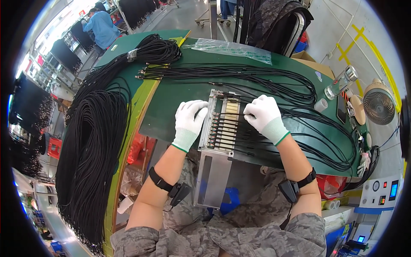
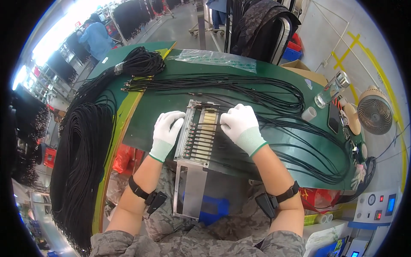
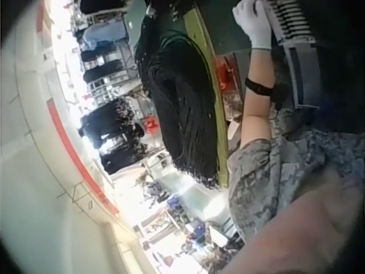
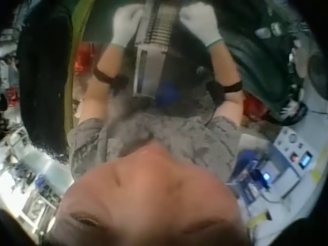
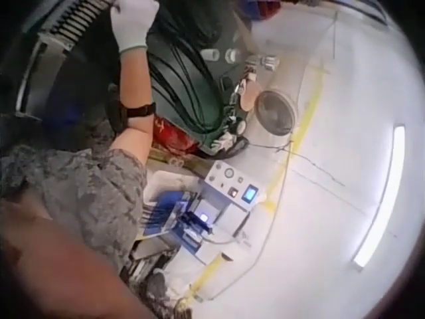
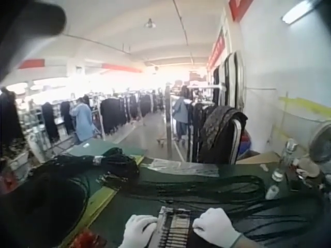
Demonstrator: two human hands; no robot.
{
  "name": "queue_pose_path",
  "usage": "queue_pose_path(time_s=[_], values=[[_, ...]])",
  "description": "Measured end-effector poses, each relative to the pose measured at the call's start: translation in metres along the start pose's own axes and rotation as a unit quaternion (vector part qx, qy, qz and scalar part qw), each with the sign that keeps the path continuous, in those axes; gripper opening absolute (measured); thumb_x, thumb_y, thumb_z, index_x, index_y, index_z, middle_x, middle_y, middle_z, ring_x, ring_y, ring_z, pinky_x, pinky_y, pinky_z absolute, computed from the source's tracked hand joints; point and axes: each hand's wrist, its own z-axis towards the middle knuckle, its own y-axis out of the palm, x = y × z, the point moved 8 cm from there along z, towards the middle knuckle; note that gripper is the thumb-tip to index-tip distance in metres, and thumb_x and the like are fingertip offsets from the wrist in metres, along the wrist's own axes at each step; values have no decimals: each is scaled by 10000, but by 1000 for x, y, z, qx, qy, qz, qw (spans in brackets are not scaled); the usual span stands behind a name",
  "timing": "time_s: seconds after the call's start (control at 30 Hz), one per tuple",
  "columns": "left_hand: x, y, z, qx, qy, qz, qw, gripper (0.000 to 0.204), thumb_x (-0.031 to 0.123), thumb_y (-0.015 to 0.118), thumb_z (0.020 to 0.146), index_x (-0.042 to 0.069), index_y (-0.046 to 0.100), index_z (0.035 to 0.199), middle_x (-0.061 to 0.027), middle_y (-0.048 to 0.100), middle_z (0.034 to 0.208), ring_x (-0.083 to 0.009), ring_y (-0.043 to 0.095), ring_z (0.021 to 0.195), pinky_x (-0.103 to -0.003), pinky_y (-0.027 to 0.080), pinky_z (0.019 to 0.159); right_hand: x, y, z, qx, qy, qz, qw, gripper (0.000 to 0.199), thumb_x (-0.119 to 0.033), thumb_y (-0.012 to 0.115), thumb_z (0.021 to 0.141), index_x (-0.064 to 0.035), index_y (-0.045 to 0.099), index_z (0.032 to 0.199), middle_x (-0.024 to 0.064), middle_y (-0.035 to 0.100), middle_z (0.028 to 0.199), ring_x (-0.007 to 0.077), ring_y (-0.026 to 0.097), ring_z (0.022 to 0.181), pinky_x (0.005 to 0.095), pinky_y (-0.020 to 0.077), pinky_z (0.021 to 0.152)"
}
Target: Assembling wiring harnesses by manually placing cables and connectors into a specialized metal assembly jig.
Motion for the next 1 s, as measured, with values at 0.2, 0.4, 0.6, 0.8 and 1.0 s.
queue_pose_path(time_s=[0.2, 0.4, 0.6, 0.8, 1.0], values=[[-4, 4, -1, -26, -20, 11, 999, 178, 167, 616, 893, 96, 705, 1029, -92, 676, 1072, -266, 588, 1062, -357, 448, 944, 1, 1, -1, 2, -4, -2, 1000, 76, -179, 726, 725, -151, 659, 749, 11, 608, 722, 249, 581, 827, 381, 441, 746], [5, 21, 0, -57, -7, 4, 998, 235, 261, 631, 889, 181, 717, 1093, -147, 603, 1250, -328, 514, 1203, -408, 382, 1046, 3, 7, -1, -6, 7, 24, 1000, 76, -198, 722, 749, -151, 669, 775, 12, 618, 749, 250, 579, 837, 386, 440, 757], [37, 40, -5, -124, 80, 119, 982, 306, 449, 649, 850, 318, 723, 1117, -212, 422, 1444, -420, 343, 1345, -539, 162, 1153, 13, 10, 0, 13, 37, 44, 998, 121, -251, 728, 759, -147, 674, 786, 23, 626, 784, 258, 577, 844, 394, 443, 753], [33, 45, -9, -136, 72, 142, 978, 291, 468, 652, 843, 338, 737, 1088, -219, 424, 1446, -426, 329, 1357, -558, 122, 1161, 33, 20, 7, 53, 74, -75, 993, 158, -292, 733, 755, -146, 677, 782, 27, 626, 790, 262, 577, 845, 401, 450, 735], [24, 36, -7, -83, 56, 64, 993, 219, 320, 688, 843, 218, 744, 1030, -187, 542, 1325, -376, 431, 1271, -492, 283, 1095, 39, 16, 8, 53, 86, -47, 994, 142, -252, 758, 728, -144, 680, 776, 22, 624, 768, 269, 579, 823, 398, 456, 731]])
